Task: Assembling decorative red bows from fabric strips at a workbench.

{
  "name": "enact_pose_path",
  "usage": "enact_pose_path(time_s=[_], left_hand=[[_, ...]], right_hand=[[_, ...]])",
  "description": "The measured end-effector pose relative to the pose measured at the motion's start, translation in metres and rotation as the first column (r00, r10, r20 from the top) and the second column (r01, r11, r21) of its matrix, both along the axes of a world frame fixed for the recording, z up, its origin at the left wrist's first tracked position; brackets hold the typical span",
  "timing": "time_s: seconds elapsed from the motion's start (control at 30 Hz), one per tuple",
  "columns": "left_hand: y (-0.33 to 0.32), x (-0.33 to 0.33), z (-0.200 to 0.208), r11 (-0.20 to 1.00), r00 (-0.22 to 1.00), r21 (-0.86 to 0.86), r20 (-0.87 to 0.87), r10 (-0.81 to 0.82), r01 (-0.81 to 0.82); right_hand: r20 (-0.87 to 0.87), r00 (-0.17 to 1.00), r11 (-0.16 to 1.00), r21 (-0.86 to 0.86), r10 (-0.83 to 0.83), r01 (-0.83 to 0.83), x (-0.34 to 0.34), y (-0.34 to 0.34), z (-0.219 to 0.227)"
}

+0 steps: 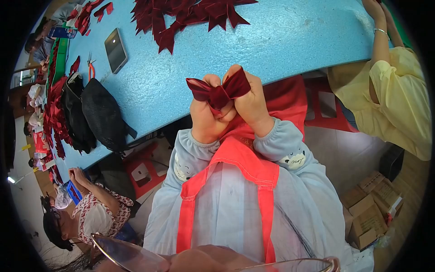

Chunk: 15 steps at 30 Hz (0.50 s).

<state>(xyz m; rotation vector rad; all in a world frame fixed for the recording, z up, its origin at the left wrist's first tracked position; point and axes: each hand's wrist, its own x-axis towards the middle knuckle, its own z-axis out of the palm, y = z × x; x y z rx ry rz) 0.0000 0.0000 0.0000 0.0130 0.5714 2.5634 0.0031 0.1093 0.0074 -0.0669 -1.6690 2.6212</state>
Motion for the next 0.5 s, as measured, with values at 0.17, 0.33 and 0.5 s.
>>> enact_pose_path(time_s=[0.17, 0.33, 0.5], left_hand=[[-0.003, 0.001, 0.0, 0.999, 0.999, 0.03, 0.03, -0.018, 0.018], [-0.006, 0.003, 0.004, 0.991, 1.0, -0.132, -0.022, 0.004, -0.006], [-0.013, 0.004, 0.008, 0.976, 0.998, -0.211, -0.026, -0.059, 0.052]], right_hand=[[-0.069, 0.996, 0.991, 0.116, -0.065, 0.073, 0.001, -0.005, -0.001], [-0.059, 0.99, 0.99, 0.045, -0.13, 0.133, 0.001, -0.011, -0.001], [-0.072, 0.989, 0.992, -0.033, -0.126, 0.124, -0.001, -0.01, -0.003]])
